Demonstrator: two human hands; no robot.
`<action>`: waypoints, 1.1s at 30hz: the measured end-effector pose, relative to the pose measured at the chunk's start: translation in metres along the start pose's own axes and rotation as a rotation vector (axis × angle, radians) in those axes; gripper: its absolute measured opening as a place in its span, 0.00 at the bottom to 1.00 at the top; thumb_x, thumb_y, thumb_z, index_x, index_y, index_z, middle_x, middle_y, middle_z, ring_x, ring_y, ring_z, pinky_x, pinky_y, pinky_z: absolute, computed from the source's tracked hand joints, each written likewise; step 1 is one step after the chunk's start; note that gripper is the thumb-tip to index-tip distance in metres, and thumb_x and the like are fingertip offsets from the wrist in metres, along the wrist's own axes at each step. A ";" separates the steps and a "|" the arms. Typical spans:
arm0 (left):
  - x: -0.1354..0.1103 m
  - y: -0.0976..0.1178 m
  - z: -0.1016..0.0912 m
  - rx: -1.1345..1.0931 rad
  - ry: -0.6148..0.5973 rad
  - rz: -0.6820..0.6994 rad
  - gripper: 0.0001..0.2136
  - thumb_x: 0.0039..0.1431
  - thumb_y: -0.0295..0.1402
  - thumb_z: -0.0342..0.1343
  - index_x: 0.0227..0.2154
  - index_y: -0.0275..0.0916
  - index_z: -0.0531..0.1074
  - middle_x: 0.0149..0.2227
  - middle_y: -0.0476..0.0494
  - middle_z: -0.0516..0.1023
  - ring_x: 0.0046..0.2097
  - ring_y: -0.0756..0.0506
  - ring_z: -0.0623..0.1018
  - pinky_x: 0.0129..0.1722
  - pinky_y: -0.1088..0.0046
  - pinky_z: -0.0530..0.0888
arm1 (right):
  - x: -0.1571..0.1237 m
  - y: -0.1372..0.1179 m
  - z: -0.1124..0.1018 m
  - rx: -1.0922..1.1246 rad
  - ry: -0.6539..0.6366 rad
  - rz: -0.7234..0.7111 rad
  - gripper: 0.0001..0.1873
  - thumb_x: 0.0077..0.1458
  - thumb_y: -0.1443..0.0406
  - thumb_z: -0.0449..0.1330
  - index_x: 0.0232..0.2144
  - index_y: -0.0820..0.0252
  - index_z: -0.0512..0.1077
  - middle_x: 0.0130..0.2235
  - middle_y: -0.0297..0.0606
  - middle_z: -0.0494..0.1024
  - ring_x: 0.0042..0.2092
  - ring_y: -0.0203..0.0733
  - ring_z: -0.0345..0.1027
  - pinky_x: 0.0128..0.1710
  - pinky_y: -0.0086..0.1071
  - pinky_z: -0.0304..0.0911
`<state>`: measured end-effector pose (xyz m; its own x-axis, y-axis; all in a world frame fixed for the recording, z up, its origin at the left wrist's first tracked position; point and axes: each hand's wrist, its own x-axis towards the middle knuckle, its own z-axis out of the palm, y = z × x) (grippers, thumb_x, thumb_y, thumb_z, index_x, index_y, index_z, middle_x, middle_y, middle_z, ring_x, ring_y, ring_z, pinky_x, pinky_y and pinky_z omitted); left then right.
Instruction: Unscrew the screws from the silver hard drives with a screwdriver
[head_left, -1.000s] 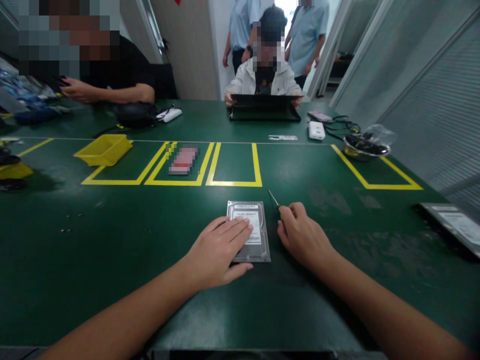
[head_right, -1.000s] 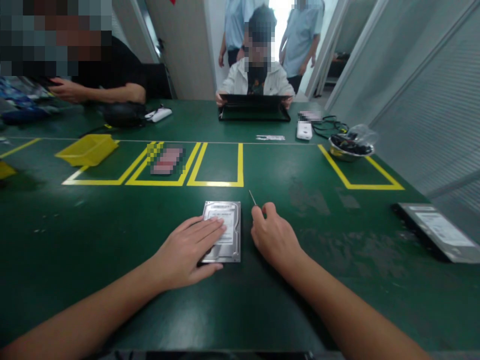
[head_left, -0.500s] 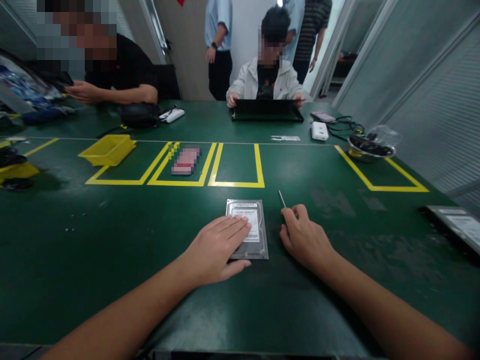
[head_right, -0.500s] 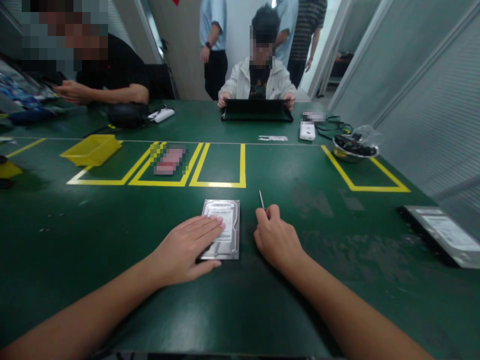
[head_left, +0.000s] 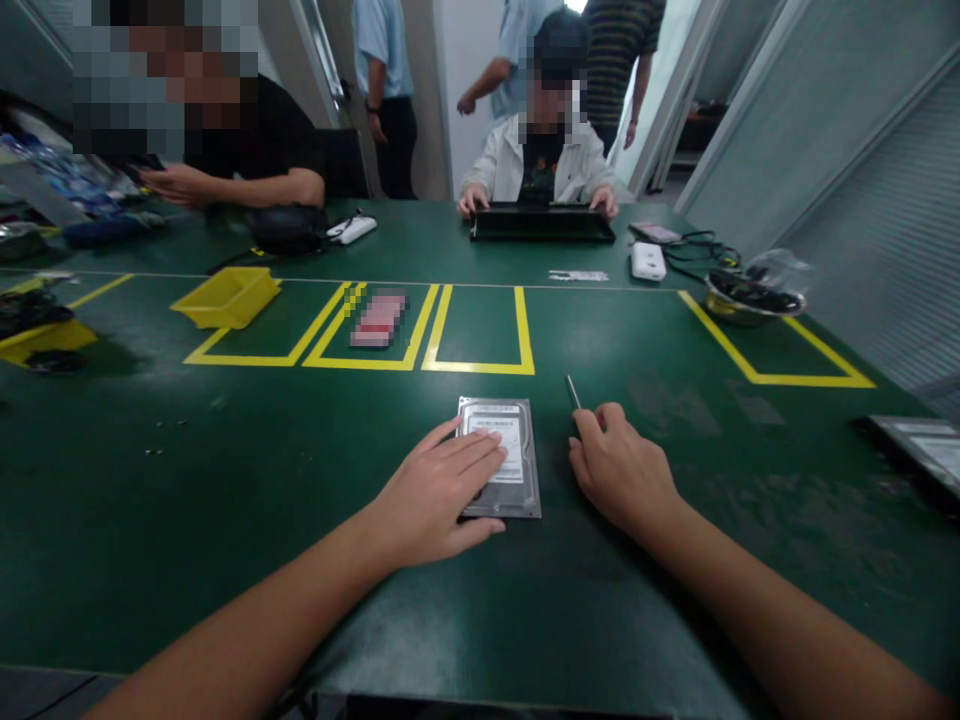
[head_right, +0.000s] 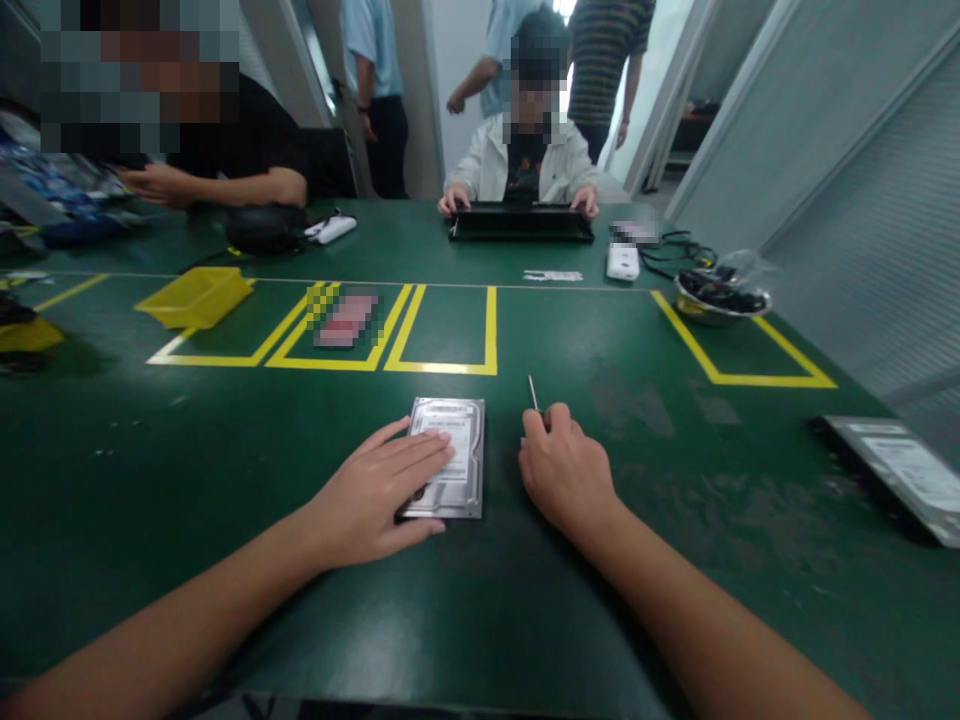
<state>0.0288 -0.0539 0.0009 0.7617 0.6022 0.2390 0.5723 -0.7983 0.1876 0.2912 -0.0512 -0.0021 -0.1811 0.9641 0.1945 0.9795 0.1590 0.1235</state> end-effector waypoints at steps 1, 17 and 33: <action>0.000 0.000 0.000 -0.004 -0.002 -0.002 0.32 0.60 0.49 0.57 0.62 0.36 0.64 0.63 0.37 0.68 0.65 0.37 0.67 0.68 0.50 0.54 | 0.000 0.002 0.000 0.008 0.042 -0.022 0.12 0.64 0.63 0.51 0.46 0.62 0.68 0.42 0.45 0.68 0.37 0.45 0.67 0.27 0.32 0.56; 0.002 -0.003 -0.005 -0.006 -0.027 0.035 0.32 0.61 0.49 0.55 0.63 0.34 0.63 0.64 0.34 0.67 0.65 0.37 0.67 0.69 0.50 0.53 | -0.026 -0.019 -0.006 0.564 0.288 -0.717 0.21 0.61 0.60 0.59 0.51 0.71 0.70 0.52 0.53 0.72 0.56 0.51 0.64 0.57 0.46 0.64; -0.016 -0.009 -0.041 0.153 -0.010 -0.059 0.26 0.65 0.46 0.52 0.59 0.34 0.68 0.60 0.34 0.72 0.62 0.37 0.70 0.66 0.53 0.62 | -0.025 -0.015 0.001 0.500 0.228 -0.734 0.20 0.63 0.61 0.56 0.54 0.65 0.69 0.54 0.47 0.75 0.57 0.49 0.65 0.59 0.49 0.58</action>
<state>-0.0010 -0.0566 0.0346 0.7277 0.6488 0.2226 0.6554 -0.7534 0.0534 0.2808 -0.0777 -0.0101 -0.7339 0.5280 0.4274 0.5263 0.8397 -0.1338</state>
